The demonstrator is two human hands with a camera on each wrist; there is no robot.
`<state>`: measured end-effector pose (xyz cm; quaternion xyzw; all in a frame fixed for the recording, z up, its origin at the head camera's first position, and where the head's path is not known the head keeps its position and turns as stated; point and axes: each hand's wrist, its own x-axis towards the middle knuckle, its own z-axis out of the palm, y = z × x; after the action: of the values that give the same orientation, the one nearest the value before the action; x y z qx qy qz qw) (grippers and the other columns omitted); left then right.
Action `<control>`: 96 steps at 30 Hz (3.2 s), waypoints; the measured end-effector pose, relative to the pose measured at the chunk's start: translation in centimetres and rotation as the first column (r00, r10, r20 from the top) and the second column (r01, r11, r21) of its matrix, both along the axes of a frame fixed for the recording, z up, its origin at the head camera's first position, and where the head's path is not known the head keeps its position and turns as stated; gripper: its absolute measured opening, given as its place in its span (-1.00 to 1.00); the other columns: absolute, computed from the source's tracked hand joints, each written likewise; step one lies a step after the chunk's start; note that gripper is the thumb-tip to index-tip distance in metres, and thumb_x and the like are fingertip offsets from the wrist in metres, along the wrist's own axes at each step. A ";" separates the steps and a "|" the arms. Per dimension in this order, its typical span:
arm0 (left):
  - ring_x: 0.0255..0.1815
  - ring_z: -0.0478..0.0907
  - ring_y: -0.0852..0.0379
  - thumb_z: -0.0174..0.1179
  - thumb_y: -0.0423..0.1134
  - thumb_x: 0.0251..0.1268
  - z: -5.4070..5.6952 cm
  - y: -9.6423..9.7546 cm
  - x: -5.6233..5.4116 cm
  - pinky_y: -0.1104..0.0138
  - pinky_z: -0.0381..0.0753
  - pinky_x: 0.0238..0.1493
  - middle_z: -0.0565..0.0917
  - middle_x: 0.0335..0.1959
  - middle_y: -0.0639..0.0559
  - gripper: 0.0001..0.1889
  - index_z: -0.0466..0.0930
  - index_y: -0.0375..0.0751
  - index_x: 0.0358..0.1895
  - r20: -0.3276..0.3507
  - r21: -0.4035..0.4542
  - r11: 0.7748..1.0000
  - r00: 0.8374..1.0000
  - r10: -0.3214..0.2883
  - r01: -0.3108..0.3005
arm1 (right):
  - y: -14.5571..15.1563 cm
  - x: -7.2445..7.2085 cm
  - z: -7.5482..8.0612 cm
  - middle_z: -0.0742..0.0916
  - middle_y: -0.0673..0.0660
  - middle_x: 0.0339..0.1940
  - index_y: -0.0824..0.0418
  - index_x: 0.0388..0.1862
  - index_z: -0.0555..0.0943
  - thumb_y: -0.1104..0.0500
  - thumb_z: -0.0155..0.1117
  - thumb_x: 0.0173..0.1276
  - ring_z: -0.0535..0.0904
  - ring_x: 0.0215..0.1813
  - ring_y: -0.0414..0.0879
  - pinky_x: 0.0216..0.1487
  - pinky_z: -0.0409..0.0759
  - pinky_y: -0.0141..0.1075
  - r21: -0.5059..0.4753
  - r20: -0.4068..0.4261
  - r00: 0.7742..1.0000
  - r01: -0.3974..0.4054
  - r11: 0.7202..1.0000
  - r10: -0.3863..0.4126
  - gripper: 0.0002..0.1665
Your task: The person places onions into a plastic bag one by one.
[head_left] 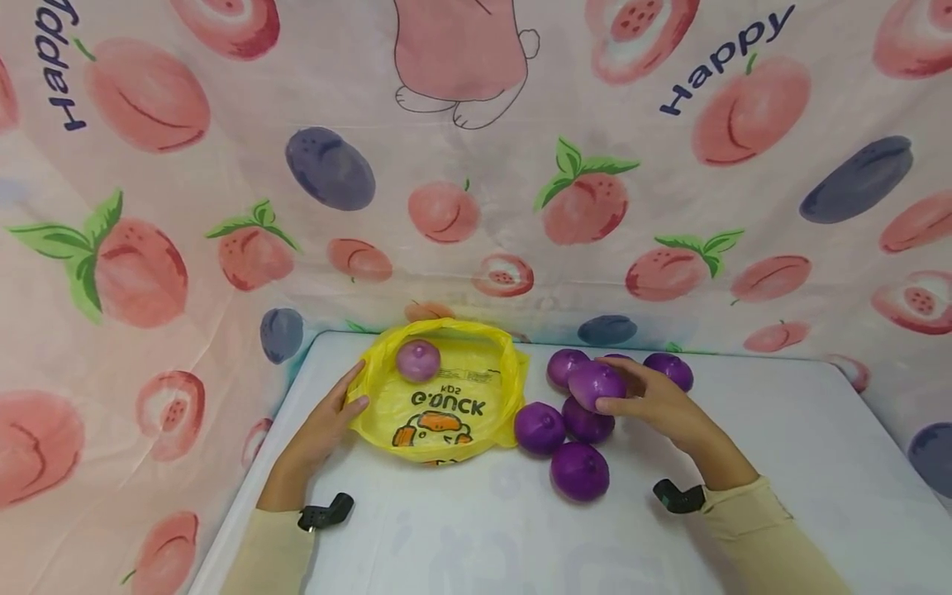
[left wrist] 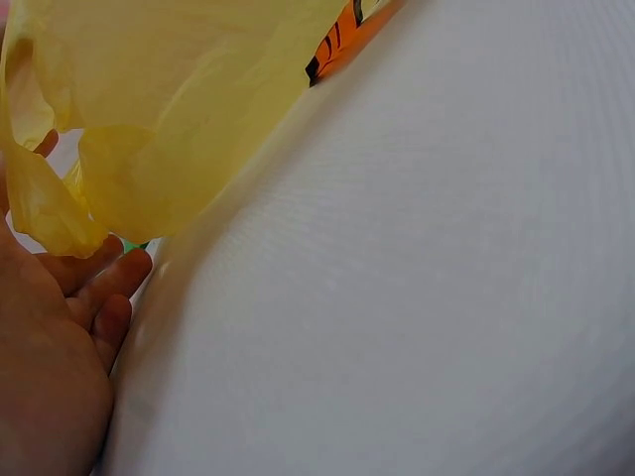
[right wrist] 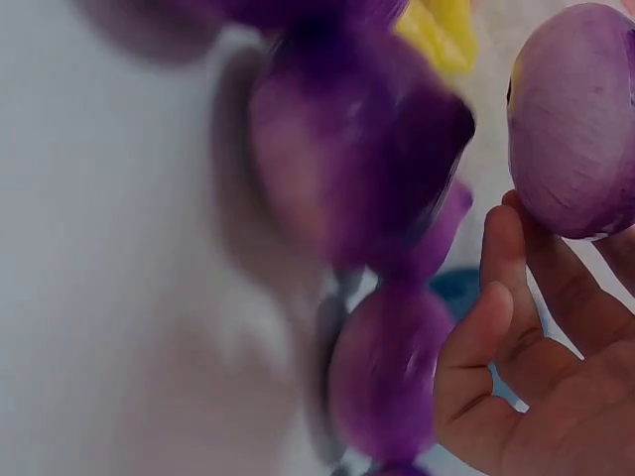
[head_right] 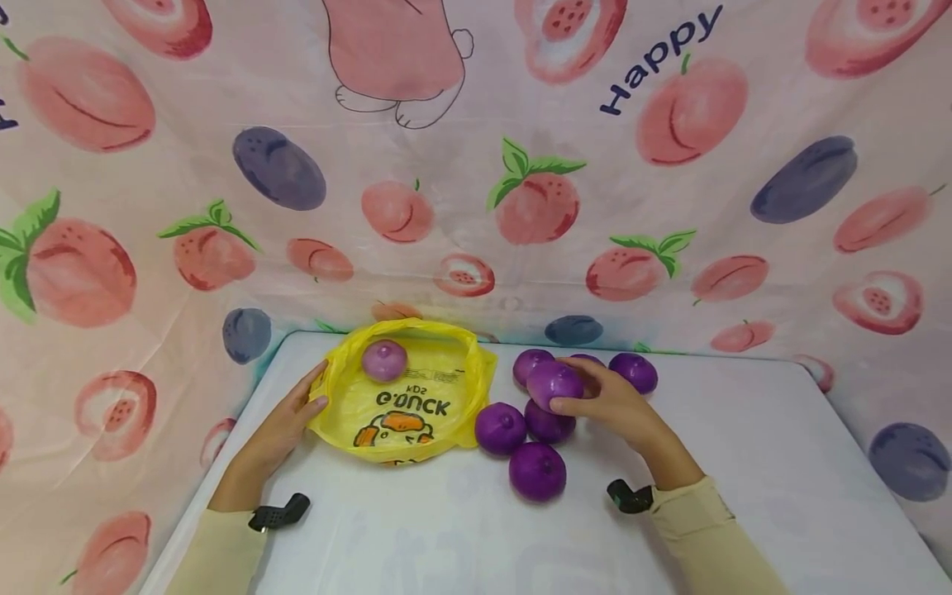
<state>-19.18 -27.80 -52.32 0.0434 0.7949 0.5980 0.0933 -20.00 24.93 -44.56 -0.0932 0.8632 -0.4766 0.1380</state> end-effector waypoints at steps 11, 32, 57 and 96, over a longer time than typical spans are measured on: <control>0.72 -0.28 -0.19 0.05 -0.11 0.61 0.3 0.1 0.2 -0.19 -0.26 0.66 -0.10 0.72 -0.09 -0.30 -0.03 0.20 0.67 0.009 -0.010 1.000 1.000 -0.001 0.001 | -3.7 -1.2 1.7 0.52 0.21 0.45 -0.11 0.53 0.39 -0.24 0.52 0.19 0.47 0.38 0.22 0.34 0.55 0.14 0.042 0.023 1.000 -0.011 0.999 0.010 -0.05; 0.72 -0.28 -0.19 0.05 -0.13 0.61 0.1 -0.1 0.1 -0.20 -0.27 0.65 -0.09 0.71 -0.10 -0.31 -0.02 0.18 0.67 -0.005 0.015 1.000 1.000 -0.015 0.015 | -12.5 -2.8 3.5 0.65 0.09 0.25 -0.19 0.49 0.42 -0.35 0.60 0.00 0.55 0.27 0.08 0.29 0.59 0.04 -0.023 0.091 0.996 -0.022 0.999 0.024 0.06; 0.72 -0.27 -0.21 0.03 -0.10 0.62 0.1 -0.2 0.0 -0.23 -0.28 0.64 -0.09 0.71 -0.10 -0.31 -0.03 0.21 0.67 -0.001 0.002 1.000 1.000 -0.011 0.011 | -20.5 -3.5 0.9 0.61 0.03 0.25 -0.21 0.38 0.49 -0.42 0.62 -0.09 0.59 0.22 -0.01 0.31 0.61 -0.04 -0.060 0.081 0.993 -0.085 0.995 0.090 0.03; 0.72 -0.27 -0.21 0.05 -0.10 0.61 0.1 -0.2 0.1 -0.22 -0.26 0.64 -0.09 0.72 -0.06 -0.30 -0.04 0.25 0.67 -0.001 0.020 1.000 1.000 -0.023 0.023 | -27.6 -3.1 -3.8 0.63 0.10 0.30 -0.05 0.42 0.44 -0.27 0.61 0.07 0.58 0.28 0.01 0.35 0.58 -0.03 -0.009 0.018 0.993 -0.115 0.993 0.115 -0.04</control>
<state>-19.11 -27.95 -52.20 0.0536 0.7882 0.6049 0.0996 -23.06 -2.65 -48.38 -0.1389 0.8533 -0.4719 0.1727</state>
